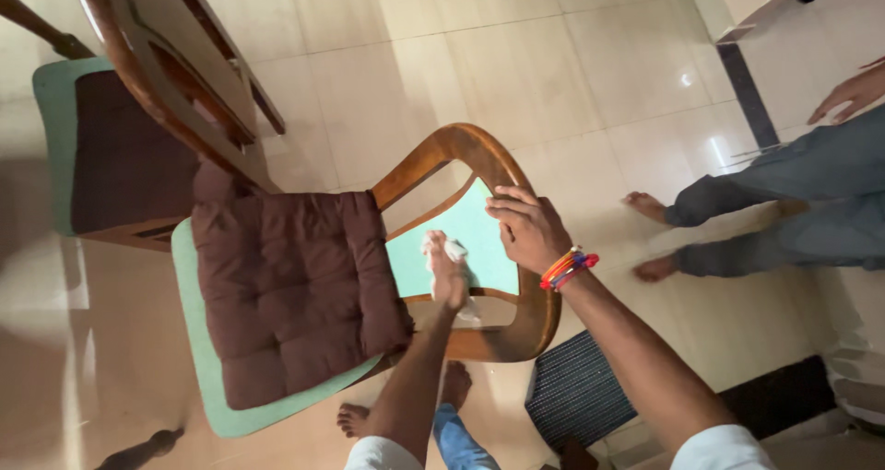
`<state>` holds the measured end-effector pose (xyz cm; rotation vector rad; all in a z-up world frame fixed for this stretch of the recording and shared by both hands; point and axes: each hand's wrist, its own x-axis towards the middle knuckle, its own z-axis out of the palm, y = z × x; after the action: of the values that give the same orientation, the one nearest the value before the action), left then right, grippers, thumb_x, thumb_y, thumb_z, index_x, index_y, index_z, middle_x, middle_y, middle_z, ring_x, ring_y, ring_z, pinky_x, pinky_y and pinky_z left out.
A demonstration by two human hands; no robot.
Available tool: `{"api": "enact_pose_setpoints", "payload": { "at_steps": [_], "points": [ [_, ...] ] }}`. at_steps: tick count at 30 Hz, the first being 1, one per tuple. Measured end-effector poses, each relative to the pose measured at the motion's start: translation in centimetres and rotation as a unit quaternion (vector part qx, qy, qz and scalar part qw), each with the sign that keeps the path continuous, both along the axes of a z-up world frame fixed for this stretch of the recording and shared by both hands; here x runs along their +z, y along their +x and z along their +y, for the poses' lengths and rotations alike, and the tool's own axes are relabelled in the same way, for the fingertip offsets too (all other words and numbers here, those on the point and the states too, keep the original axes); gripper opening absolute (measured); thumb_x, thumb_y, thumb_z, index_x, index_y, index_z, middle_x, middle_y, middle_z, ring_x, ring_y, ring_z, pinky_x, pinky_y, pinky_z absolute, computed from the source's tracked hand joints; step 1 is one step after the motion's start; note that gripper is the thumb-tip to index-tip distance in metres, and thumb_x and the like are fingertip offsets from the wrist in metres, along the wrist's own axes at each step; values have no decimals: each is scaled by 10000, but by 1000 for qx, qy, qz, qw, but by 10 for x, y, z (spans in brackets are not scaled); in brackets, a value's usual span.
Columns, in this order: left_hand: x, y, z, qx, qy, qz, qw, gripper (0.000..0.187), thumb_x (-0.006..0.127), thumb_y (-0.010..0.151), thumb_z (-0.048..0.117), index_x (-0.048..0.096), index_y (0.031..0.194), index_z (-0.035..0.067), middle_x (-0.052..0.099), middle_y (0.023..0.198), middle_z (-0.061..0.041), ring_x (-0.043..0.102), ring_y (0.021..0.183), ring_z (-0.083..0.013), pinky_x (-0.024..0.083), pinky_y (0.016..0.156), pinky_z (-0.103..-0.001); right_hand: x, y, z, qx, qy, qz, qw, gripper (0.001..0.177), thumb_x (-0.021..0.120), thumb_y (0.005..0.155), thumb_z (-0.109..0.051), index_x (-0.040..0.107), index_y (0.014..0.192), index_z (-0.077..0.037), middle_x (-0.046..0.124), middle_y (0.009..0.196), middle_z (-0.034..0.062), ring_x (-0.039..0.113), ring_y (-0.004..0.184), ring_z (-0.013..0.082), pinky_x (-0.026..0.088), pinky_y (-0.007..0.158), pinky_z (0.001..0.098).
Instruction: The person wipes the wooden frames and seat surfaces of dining chairs using a white cloth.
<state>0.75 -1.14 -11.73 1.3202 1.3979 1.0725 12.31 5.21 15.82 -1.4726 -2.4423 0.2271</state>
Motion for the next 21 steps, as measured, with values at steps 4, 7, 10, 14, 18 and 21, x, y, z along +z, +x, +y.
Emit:
{"api": "enact_pose_setpoints", "payload": {
  "at_steps": [4, 7, 10, 14, 18, 21],
  "points": [
    [45, 5, -16, -31, -20, -7, 999, 735, 434, 1047, 263, 72, 1630, -2, -28, 1725, -230, -64, 1598, -384, -30, 1268, -495, 6, 2, -2, 8, -21, -68, 997, 238, 649, 841, -80, 817, 989, -160, 739, 1260, -45, 524, 1337, 175, 486, 936, 428],
    [80, 2, -15, -55, 43, -30, 997, 747, 440, 1042, 262, 78, 1641, 3, -34, 1737, -230, -65, 1612, -398, -39, 1279, -512, 9, 3, -3, 17, -48, -106, 993, 201, 664, 819, -131, 829, 924, -180, 727, 1276, -76, 443, 1368, 187, 449, 956, 479],
    [111, 1, 1, -85, 71, -27, 993, 738, 425, 1060, 273, 75, 1651, 5, -34, 1744, -228, -66, 1616, -416, -45, 1284, -527, 8, 2, -2, 5, -79, -122, 989, 197, 669, 847, -180, 827, 964, -174, 738, 1213, -99, 404, 1398, 183, 420, 980, 498],
    [139, -2, 25, -85, 126, -38, 988, 719, 409, 1066, 294, 106, 1654, 13, 0, 1748, -218, -14, 1620, -427, -20, 1293, -529, 3, 10, -1, 22, -66, -100, 993, 260, 650, 816, -150, 825, 1008, -160, 751, 1184, -71, 421, 1415, 195, 430, 1030, 471],
    [151, -7, 36, -88, 159, -49, 982, 695, 360, 1078, 301, 117, 1665, 19, 28, 1759, -207, 3, 1631, -433, -6, 1307, -528, 4, 15, 1, 43, -65, -96, 992, 229, 656, 790, -154, 823, 946, -137, 764, 1159, -57, 446, 1402, 210, 455, 1010, 447],
    [152, -6, 29, -83, 152, -44, 984, 669, 341, 1103, 312, 137, 1664, 8, 44, 1762, -208, 12, 1637, -425, -7, 1317, -526, 2, 13, 0, 37, -41, -81, 995, 207, 659, 812, -163, 822, 936, -129, 767, 1133, -49, 489, 1376, 190, 476, 987, 423]
  ]
}}
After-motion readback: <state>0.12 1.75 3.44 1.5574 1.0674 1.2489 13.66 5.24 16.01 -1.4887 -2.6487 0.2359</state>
